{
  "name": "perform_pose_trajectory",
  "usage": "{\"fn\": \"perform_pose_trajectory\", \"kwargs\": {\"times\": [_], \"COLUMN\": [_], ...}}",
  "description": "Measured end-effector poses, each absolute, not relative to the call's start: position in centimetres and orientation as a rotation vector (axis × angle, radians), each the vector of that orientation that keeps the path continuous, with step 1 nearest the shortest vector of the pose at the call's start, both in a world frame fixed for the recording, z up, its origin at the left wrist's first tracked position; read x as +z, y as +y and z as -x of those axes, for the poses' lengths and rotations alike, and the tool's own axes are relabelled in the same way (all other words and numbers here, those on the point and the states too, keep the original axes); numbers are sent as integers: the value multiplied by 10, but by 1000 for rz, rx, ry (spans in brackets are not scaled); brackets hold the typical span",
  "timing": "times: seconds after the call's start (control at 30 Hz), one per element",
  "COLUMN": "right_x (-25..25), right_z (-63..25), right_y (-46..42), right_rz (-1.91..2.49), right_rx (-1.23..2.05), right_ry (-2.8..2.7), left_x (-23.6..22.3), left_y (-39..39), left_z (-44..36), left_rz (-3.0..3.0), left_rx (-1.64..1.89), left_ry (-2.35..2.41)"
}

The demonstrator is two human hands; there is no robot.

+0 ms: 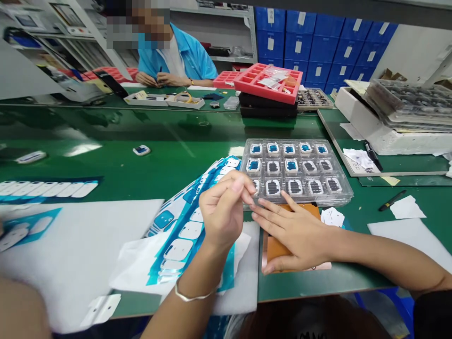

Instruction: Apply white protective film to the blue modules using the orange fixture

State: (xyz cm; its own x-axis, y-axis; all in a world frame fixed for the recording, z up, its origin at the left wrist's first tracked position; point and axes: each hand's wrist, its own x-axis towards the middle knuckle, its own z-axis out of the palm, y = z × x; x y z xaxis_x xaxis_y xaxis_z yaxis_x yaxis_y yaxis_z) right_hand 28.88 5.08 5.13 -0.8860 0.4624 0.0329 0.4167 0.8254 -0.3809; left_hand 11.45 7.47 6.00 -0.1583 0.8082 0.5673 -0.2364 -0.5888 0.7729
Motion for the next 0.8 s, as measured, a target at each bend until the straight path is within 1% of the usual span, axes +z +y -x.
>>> {"fn": "perform_pose_trajectory", "kwargs": {"times": [0.2, 0.27, 0.37, 0.47, 0.57, 0.67, 0.73, 0.8], "right_x": [47, 54, 73, 88, 88, 81, 81, 85], "right_z": [-289, -295, -311, -324, -326, -325, -326, -329], "right_y": [53, 54, 51, 43, 39, 42, 45, 48], "right_rz": [707, 668, 664, 825, 1018, 1086, 1086, 1037], "right_rx": [562, 550, 416, 333, 406, 479, 569, 769], "right_ry": [-2869, -2826, -2673, -2577, -2667, -2696, -2606, -2423], "left_x": [54, 52, 50, 46, 40, 34, 32, 32], "left_y": [78, 78, 78, 78, 81, 83, 83, 83], "left_z": [-117, -117, -116, -117, -118, -118, -118, -118], "left_rz": [-1352, -1371, -1416, -1480, -1571, -1707, -1833, -1973], "left_rx": [1804, 1794, 1801, 1798, 1759, 1702, 1672, 1645], "left_ry": [696, 724, 755, 772, 795, 736, 635, 531]}}
